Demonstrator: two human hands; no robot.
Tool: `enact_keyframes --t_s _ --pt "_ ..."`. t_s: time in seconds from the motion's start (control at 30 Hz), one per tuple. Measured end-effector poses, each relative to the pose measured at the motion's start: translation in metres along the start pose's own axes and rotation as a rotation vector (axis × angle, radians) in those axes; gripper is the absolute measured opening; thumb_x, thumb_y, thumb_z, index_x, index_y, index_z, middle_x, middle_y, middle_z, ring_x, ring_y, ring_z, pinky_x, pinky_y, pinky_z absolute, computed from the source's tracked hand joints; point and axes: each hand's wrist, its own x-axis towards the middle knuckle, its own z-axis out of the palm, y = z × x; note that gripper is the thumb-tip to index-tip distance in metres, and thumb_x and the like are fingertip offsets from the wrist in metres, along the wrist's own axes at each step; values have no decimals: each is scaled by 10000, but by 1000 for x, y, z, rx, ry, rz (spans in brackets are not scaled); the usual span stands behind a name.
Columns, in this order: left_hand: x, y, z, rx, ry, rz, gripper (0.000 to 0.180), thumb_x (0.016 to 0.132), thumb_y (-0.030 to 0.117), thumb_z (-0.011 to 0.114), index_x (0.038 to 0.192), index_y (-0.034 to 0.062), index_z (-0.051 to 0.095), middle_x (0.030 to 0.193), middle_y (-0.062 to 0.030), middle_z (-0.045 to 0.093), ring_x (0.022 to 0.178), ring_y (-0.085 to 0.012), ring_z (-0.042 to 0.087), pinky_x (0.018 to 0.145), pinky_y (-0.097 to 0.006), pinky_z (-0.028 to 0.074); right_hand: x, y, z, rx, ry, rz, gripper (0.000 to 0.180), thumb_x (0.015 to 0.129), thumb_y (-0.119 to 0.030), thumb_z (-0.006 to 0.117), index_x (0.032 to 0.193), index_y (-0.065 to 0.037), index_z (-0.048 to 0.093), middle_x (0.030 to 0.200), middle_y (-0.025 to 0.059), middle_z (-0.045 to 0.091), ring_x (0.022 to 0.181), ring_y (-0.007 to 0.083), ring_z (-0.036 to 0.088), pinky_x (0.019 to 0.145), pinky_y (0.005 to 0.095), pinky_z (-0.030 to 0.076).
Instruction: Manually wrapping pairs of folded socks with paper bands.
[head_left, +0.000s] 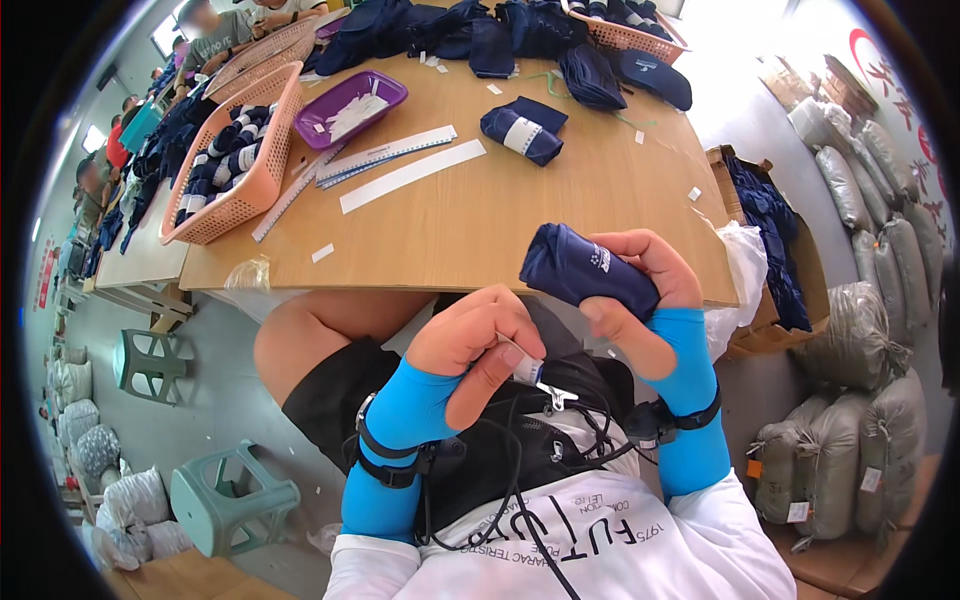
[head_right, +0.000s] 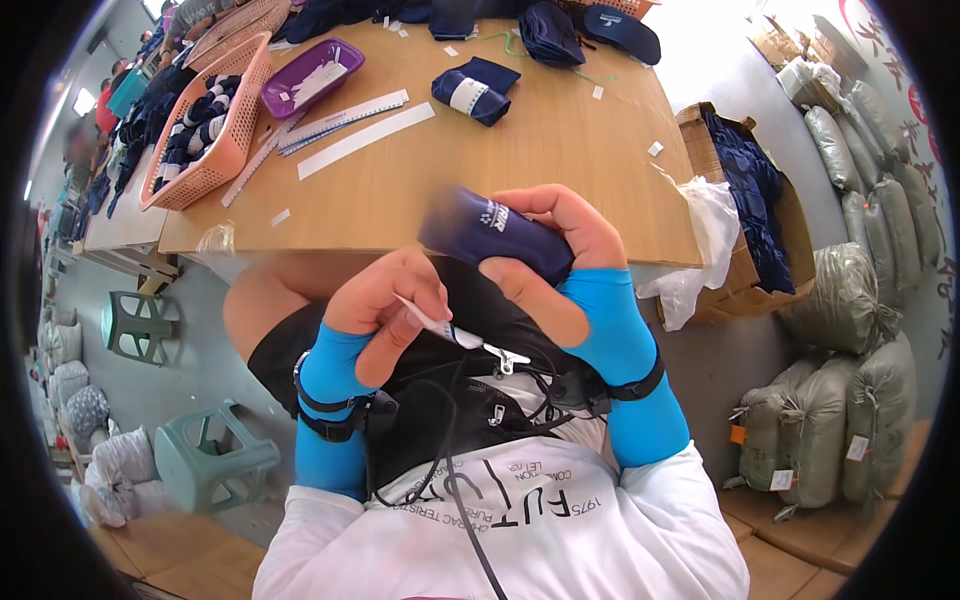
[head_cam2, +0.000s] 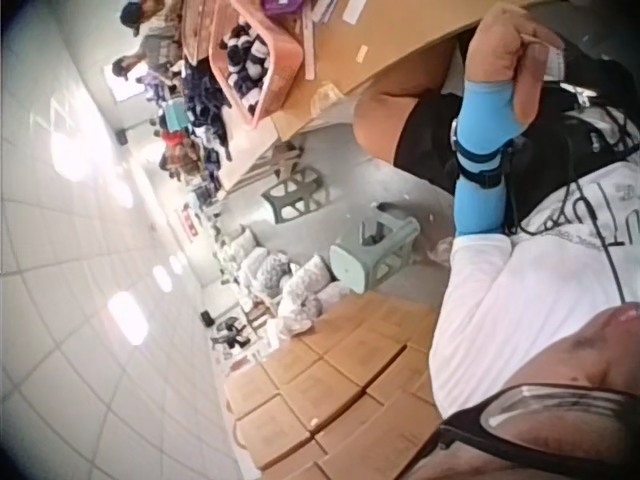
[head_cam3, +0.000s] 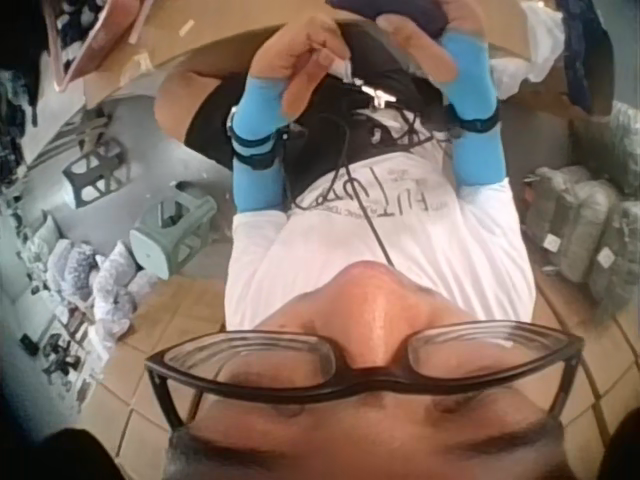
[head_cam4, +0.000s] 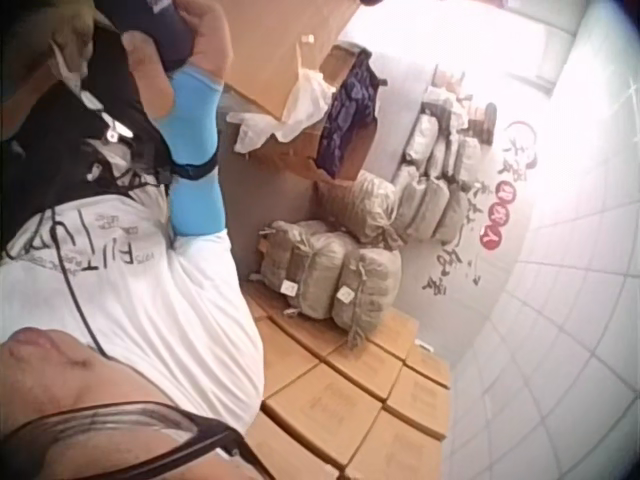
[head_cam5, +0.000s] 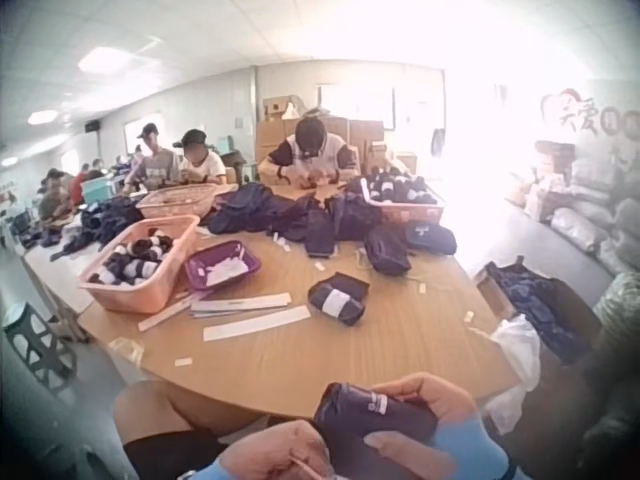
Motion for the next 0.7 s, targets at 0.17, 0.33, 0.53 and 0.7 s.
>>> enact_keyframes --t_s 0.17,0.33,0.53,0.7 --pt "2 -3 6 191 119 312 136 975 -42 555 985 45 659 969 -79 595 815 -171 549 719 -274 446 -1 1 12 35 -13 -35 444 850 -13 768 1267 15 618 1147 92 701 1034 108 634 922 268 522" --pt "-2 -3 23 262 436 285 134 931 3 717 1006 44 614 931 -35 665 675 -56 507 591 -201 403 1 5 26 84 -13 -76 464 859 -2 763 1296 27 607 1165 91 699 1067 121 639 958 278 518" --pt "-1 -3 33 -26 566 242 452 891 31 801 1136 67 423 918 -61 679 697 -11 528 608 -158 415 5 9 39 159 -49 -131 502 874 53 728 1361 46 605 1195 105 706 1100 137 648 990 294 516" --pt "-2 6 29 -85 633 162 573 837 16 853 1152 80 378 863 -75 695 676 -28 587 593 -160 444 6 12 43 133 -107 -156 495 866 68 721 1351 45 623 1190 108 714 1100 132 649 990 299 515"
